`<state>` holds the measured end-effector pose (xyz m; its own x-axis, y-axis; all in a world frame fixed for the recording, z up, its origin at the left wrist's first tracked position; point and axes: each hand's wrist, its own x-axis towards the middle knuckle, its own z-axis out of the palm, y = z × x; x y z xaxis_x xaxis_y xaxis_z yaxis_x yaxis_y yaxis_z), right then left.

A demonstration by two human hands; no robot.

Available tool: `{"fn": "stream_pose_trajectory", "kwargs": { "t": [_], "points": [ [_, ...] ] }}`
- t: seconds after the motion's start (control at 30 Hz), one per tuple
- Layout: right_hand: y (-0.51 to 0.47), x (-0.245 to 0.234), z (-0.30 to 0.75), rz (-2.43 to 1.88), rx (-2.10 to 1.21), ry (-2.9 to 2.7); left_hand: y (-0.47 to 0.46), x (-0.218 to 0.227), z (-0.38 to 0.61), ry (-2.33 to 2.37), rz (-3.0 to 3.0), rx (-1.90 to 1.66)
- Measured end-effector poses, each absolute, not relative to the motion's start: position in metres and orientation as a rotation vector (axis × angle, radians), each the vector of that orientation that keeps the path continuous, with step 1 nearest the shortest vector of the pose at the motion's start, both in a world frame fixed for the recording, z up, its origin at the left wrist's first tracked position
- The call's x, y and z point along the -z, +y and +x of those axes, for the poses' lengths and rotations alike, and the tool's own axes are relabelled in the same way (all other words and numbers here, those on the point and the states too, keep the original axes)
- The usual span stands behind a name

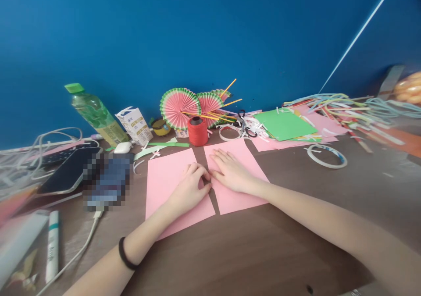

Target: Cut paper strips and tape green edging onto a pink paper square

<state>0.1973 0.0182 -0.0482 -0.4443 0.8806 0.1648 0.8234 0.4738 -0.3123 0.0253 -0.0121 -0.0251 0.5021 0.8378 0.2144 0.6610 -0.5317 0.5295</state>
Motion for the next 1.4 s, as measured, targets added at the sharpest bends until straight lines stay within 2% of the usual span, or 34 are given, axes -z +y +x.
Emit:
{"fn": "stream_pose_trajectory", "kwargs": {
  "t": [0.43,0.97,1.4],
  "points": [
    [0.022,0.048,0.199,-1.429,-0.294,-2.398,-0.004,0.028,0.017,0.765,3.102,-0.46],
    [0.022,0.05,0.2,-1.405,-0.291,-2.386,-0.005,0.028,0.021,0.713,3.235,-0.531],
    [0.021,0.05,0.201,-1.415,-0.287,-2.402,-0.007,0.019,0.023,0.584,3.501,-0.367]
  ]
}}
